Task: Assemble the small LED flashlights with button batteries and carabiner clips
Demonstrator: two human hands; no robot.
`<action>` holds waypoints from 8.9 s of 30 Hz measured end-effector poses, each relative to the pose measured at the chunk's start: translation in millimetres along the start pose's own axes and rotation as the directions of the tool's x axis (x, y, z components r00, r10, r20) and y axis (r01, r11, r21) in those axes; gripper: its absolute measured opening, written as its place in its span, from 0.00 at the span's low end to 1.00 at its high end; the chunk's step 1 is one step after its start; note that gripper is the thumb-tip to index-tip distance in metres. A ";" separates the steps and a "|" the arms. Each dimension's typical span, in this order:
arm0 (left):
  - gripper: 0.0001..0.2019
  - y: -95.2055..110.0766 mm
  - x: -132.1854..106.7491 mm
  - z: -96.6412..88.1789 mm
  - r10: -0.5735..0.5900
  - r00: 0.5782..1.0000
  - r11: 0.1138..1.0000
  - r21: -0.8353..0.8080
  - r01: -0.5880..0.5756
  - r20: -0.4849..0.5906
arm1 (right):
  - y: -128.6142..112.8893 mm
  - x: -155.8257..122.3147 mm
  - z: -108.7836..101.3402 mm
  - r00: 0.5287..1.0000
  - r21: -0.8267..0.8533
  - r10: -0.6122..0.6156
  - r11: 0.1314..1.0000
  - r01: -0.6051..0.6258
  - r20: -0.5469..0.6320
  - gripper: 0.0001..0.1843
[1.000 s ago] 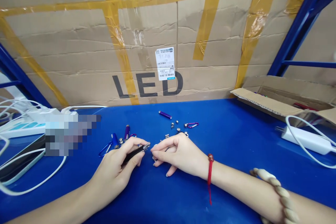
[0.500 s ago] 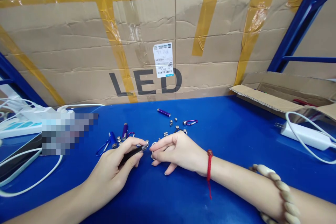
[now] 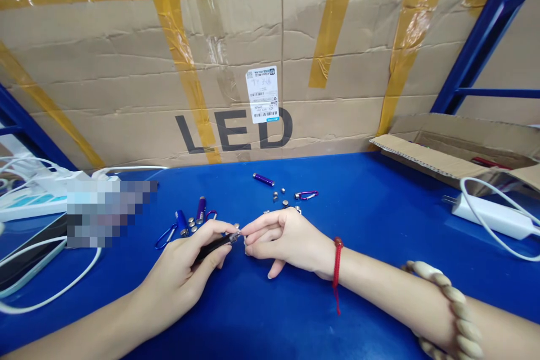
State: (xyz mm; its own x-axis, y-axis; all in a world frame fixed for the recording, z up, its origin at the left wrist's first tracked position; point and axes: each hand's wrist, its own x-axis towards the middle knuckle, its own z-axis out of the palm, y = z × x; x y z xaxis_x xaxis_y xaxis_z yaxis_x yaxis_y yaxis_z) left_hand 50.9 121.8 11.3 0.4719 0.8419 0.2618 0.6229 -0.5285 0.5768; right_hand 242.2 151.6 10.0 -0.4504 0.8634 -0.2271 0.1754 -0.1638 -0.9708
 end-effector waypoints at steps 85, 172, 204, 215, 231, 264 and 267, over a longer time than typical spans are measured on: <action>0.11 6.1 -4.8 0.8 0.017 0.998 0.983 -0.184 -0.006 0.059 | -2.6 -9.3 -1.9 0.560 -0.619 -0.820 0.381 0.687 0.117 0.09; 0.06 -9.0 -10.4 13.7 0.249 0.968 0.968 0.009 -0.249 -0.007 | 5.5 -9.7 9.9 0.965 -0.124 -0.263 0.958 0.260 -0.016 0.16; 0.06 -1.1 -5.4 13.1 -0.018 0.999 0.948 -0.318 0.029 0.036 | 0.9 -7.6 12.1 0.995 -0.155 -0.097 0.984 0.090 -0.037 0.23; 0.06 6.1 -1.6 7.6 -0.081 0.994 0.918 -0.382 0.101 0.070 | -4.9 -9.3 11.0 0.996 -0.126 -0.068 0.990 0.061 -0.051 0.24; 0.12 -6.8 13.2 4.7 -0.326 0.940 0.728 -0.661 0.183 -0.099 | -6.5 3.3 -19.8 0.776 -0.338 -0.446 0.887 0.316 -0.445 0.23; 0.13 -5.9 9.8 10.9 -0.113 0.992 0.889 -0.453 0.072 -0.064 | 5.6 13.9 -12.6 0.847 -0.895 -0.489 0.256 0.366 0.207 0.29; 0.15 -5.6 10.2 11.1 -0.035 0.993 0.909 -0.417 -0.016 -0.116 | 5.6 13.4 -12.0 0.853 -0.908 -0.479 0.229 0.351 0.209 0.28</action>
State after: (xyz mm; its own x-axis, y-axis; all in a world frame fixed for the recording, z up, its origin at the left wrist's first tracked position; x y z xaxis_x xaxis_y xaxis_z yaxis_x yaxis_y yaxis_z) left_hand 59.1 132.2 2.1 0.3743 0.8670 0.3291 0.2981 -0.4485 0.8426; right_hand 247.7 167.9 2.5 -0.6510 0.7149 0.2552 0.6766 0.6989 -0.2317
